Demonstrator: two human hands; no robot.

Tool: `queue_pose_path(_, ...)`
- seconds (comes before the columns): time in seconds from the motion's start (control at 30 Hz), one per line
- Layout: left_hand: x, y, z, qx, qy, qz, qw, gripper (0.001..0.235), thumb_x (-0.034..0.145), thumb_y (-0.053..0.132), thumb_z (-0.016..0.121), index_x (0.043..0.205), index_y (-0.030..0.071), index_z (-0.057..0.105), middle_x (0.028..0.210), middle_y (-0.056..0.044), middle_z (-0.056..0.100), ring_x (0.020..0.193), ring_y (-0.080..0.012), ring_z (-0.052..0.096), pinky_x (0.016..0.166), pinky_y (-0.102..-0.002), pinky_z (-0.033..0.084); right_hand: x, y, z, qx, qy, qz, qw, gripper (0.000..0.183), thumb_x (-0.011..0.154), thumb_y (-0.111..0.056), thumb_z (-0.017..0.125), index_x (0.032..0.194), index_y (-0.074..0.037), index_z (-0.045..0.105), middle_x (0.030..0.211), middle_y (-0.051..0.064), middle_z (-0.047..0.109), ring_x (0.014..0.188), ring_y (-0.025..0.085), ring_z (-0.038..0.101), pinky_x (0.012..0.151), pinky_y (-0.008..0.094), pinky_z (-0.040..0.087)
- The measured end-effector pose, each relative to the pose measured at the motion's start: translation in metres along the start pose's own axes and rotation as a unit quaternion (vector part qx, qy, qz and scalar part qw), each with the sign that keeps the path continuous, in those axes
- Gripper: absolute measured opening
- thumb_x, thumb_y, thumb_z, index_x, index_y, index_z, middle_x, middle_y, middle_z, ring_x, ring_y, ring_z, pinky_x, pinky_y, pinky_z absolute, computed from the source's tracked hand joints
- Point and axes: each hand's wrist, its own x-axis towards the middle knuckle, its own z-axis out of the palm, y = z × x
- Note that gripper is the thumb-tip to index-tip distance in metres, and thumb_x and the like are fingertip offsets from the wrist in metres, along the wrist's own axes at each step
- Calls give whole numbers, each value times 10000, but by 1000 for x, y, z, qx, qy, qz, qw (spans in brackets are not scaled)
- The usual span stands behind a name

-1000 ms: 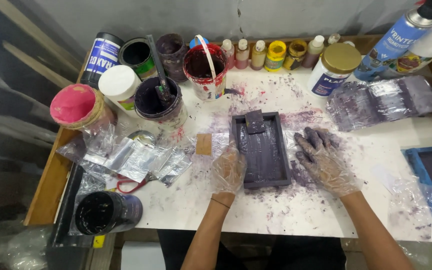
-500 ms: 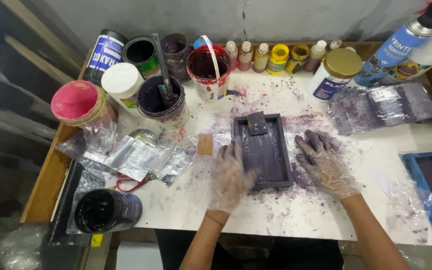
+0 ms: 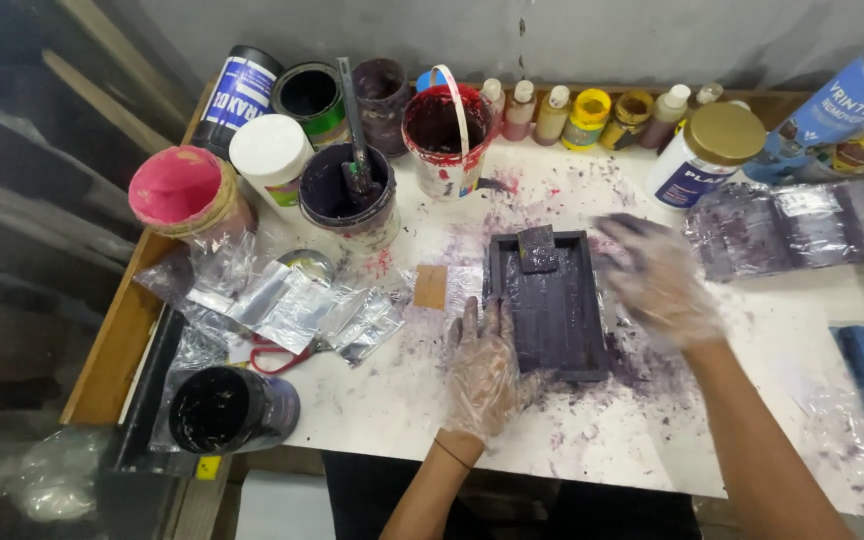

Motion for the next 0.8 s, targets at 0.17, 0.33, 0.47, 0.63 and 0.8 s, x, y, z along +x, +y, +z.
queue_pose_path(0.17,0,-3,0,-10,-10,13,1000,1096,809,656,632,1594,21,207,1647,-163,275,1531,-409,162,1199,-582,211,38,4,67,123,-248,64,959,685,765,-416,764,1401,-234,586,1407,180,574,1274,476,554,969,574,517)
queue_pose_path(0.33,2,0,-4,1,-27,-3,1000,1090,804,613,653,1605,44,182,1661,-141,251,1537,-388,142,1210,-579,178,41,32,131,80,-209,34,974,457,802,-332,774,1233,-206,685,1193,97,709,1187,322,651,1011,427,520)
queue_pose_path(0.47,2,0,-12,-19,-40,-4,999,1084,804,593,657,1608,44,179,1668,-133,241,1546,-373,125,1219,-569,154,56,8,72,202,-300,48,931,263,925,-105,638,1182,-126,695,977,121,752,928,279,746,860,369,612)
queue_pose_path(0.63,16,-22,57,85,116,16,989,1129,813,773,465,1619,61,120,1689,-136,141,1561,-373,61,1247,-557,87,53,-30,26,287,-385,299,824,258,1033,-305,530,913,-95,618,789,77,647,741,213,673,748,310,593)
queue_pose_path(0.8,21,-24,86,181,272,24,945,1206,808,958,226,1627,80,112,1700,-138,112,1579,-366,44,1275,-557,37,2,-25,80,233,-443,309,809,458,1080,-410,397,1291,-85,640,1354,153,625,1039,232,749,876,326,669)
